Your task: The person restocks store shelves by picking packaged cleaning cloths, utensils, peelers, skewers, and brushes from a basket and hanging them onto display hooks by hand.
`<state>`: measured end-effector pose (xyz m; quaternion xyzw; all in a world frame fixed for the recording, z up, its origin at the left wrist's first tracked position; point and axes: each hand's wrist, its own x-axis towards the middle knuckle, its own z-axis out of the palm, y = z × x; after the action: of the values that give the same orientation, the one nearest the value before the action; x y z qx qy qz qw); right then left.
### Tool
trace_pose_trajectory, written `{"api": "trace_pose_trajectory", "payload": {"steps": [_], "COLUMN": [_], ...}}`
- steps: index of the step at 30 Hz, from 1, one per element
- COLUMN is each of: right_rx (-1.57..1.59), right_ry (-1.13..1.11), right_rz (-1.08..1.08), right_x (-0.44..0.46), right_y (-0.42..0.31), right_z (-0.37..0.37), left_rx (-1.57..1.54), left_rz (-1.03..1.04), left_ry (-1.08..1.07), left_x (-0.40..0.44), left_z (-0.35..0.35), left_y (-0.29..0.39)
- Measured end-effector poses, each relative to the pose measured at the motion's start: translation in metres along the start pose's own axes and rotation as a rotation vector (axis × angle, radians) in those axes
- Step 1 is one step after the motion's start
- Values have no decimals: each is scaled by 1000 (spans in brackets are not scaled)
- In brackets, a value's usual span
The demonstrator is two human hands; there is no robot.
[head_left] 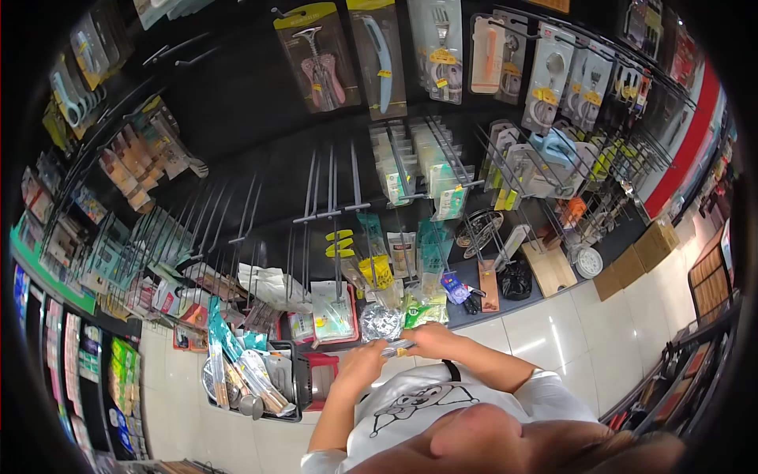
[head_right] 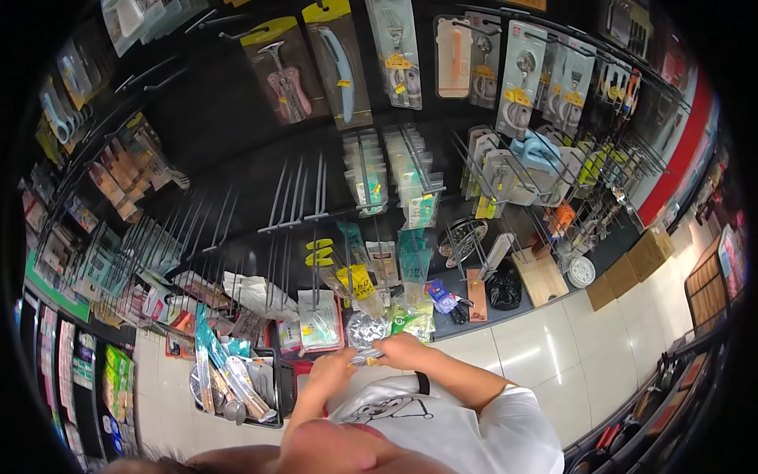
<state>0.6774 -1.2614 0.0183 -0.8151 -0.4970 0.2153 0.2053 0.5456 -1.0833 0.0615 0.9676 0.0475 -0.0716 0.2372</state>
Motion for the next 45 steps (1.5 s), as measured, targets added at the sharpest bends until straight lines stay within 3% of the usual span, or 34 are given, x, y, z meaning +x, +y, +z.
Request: {"api": "trace_pose_trajectory", "payload": {"steps": [9,12,13,15,17,19,20,22,26,33,35,36,39,45], "right_rx": [54,338,341,587,996,1150,1186,1228,1301,1304,1132,1106,1271,1287], "right_ry": [115,350,352,610,563,557,523,496,490,696,860,876,792,590], "right_rz": [-56,-31,-31,-27,-67,-106,-120,-128,-197,-193,-119,-164,-196,-151], "right_x": [-41,-51,-52,-54,-52,-49,-48,-41,-30,-33,-40,-41,-46,-26], "right_y": [6,15,17,24,37,22,11,0,-6,-2,4,9,1,-20], "right_z": [-83,-106,-112,-120,-119,-124,-126,-116,-102,-119,-132,-136,-145,-94], "left_rx": [-52,-99,-183,-275,-565,-849,-863,-1254,-1352,-1205,-823,-822,-844,-1030], "left_rz": [214,188,155,109,69,57,22,-27,4,25,-10,-3,0,0], "left_ry": [81,100,130,147,362,378,350,305,223,235,269,270,335,329], "left_x": [22,25,25,25,30,38,37,39,43,42,37,37,37,41], "left_z": [-31,-30,-29,-24,-16,-10,-9,-10,6,5,-9,-9,-4,5], "left_y": [42,41,40,38,36,36,43,63,75,70,71,69,67,85]}}
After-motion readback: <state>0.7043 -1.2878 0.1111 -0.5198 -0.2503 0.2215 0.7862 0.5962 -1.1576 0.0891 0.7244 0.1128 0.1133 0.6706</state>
